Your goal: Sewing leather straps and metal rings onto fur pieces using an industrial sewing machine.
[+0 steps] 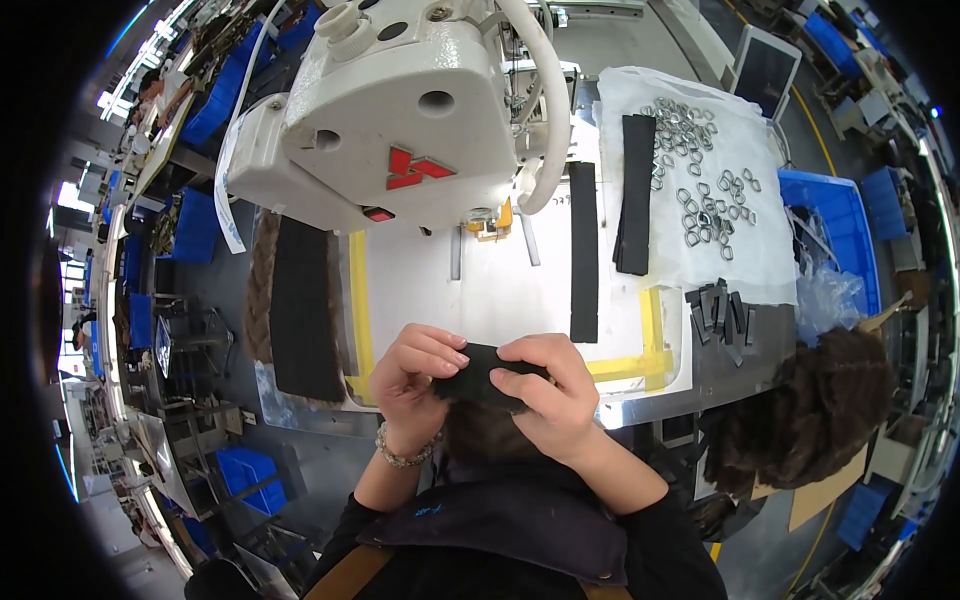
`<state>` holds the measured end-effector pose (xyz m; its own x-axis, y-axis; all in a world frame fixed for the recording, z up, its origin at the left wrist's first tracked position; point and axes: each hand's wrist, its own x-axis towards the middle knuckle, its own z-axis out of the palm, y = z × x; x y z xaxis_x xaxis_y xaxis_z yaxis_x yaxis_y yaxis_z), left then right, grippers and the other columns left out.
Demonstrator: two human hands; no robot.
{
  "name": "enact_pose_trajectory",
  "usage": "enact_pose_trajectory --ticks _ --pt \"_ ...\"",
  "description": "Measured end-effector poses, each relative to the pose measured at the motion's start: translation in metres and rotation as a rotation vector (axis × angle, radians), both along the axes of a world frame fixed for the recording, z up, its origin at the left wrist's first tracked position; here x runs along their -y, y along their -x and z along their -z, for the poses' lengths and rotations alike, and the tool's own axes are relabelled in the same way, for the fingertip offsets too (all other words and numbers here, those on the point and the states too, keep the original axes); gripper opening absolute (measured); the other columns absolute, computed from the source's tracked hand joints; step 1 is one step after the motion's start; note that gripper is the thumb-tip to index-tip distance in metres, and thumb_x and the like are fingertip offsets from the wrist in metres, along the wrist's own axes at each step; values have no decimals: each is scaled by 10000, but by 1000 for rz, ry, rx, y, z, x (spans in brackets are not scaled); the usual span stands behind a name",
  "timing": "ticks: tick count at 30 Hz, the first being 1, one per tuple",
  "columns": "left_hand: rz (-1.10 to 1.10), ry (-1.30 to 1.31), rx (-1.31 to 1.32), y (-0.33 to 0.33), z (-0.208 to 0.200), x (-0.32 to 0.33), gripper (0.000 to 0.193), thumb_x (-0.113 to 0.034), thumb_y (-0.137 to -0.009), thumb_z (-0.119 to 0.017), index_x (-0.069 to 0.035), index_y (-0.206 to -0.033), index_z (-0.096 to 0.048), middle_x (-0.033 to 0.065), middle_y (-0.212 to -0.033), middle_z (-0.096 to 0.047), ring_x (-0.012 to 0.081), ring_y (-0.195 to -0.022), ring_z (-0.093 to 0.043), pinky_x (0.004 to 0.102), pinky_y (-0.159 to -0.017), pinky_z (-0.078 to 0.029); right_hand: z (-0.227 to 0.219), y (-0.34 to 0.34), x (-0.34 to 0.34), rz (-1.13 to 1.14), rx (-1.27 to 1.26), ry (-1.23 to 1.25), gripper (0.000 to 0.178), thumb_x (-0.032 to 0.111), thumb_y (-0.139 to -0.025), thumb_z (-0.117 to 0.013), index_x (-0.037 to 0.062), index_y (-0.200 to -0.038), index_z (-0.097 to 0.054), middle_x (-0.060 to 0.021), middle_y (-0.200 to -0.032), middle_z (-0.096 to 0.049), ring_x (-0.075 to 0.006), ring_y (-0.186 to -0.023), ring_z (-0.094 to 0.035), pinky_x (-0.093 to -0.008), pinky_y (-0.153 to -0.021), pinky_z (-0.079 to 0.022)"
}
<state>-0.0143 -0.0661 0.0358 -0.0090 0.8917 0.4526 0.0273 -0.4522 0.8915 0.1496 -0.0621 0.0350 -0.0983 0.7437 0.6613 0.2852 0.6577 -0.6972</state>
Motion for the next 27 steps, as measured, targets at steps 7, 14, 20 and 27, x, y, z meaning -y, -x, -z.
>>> enact_pose_trajectory --ticks 7,14,20,27 --pt "-24 -55 -33 4 -3 -1 288 186 -641 -659 -68 -764 -602 78 -902 -675 244 -909 -650 336 -791 -540 -2 1 -3 -24 -11 -32 293 -107 -529 -707 8 -793 -656 -136 -955 -635 -295 -828 -618 -337 -668 -499" --pt "-8 158 -128 6 -8 0 399 118 -676 -685 -57 -1026 -607 83 -1080 -636 244 -990 -634 304 -872 -498 3 8 0 -3 -67 63 291 -87 -610 -780 39 -823 -627 -127 -943 -646 -252 -814 -631 -308 -691 -512" --pt "107 306 -379 11 -10 9 446 -114 -883 -659 -43 -1274 -457 199 -918 -628 366 -817 -637 378 -714 -506 14 12 1 48 -296 438 318 -72 -678 -793 24 -884 -571 -94 -933 -616 -176 -830 -594 -269 -745 -483" --pt "121 438 -422 18 -1 17 466 -95 -909 -580 -45 -1330 -388 273 -937 -617 456 -907 -601 461 -746 -486 18 15 -2 -75 -394 694 295 -35 -798 -720 9 -1030 -542 -30 -910 -575 -84 -800 -533 -221 -737 -451"
